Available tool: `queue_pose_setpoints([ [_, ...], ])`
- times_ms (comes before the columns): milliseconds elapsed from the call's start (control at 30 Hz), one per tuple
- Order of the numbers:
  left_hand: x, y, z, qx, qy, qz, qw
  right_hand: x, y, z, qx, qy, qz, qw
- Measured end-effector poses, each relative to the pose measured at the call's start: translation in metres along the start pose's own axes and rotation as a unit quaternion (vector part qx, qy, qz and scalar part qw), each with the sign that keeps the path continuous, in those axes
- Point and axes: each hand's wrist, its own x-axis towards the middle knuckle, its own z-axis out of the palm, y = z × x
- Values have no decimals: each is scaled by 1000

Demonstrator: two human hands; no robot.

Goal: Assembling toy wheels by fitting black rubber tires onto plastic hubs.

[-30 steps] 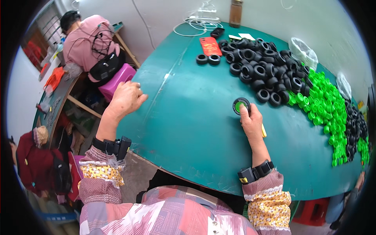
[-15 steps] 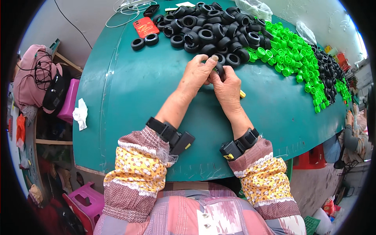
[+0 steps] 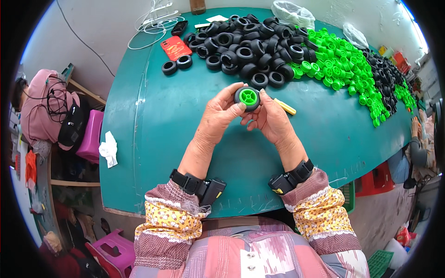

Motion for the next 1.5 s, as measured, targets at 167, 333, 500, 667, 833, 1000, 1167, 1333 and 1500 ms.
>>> queue_pose_setpoints([
  [167, -9, -8, 0, 100, 32, -31, 994, -7, 8, -1, -100, 39, -32, 994],
  [333, -11, -2, -5, 153, 24, -121, 980, -12, 18, 6, -283, 79, -137, 946],
  [500, -11, -14, -11, 204, 22, -77, 976, -13, 17, 7, -347, 56, -149, 924],
  [667, -6, -19, -15, 303, -6, -36, 952, -11, 18, 4, -368, 61, -157, 914],
  [833, -4, -11, -19, 249, -81, -125, 957, -9, 22, 1, -390, 34, -250, 886],
  [1000, -9, -9, -6, 285, -44, -68, 955, -10, 17, 2, -392, 70, -160, 903],
  [1167, -12, -21, -4, 395, 4, 3, 919, -9, 26, 1, -427, 90, -204, 876],
  [1333, -15, -27, 3, 445, 52, 46, 893, -10, 28, 3, -475, 110, -273, 830],
  [1500, -18, -26, 7, 437, 75, 15, 896, -12, 27, 8, -519, 120, -291, 794],
])
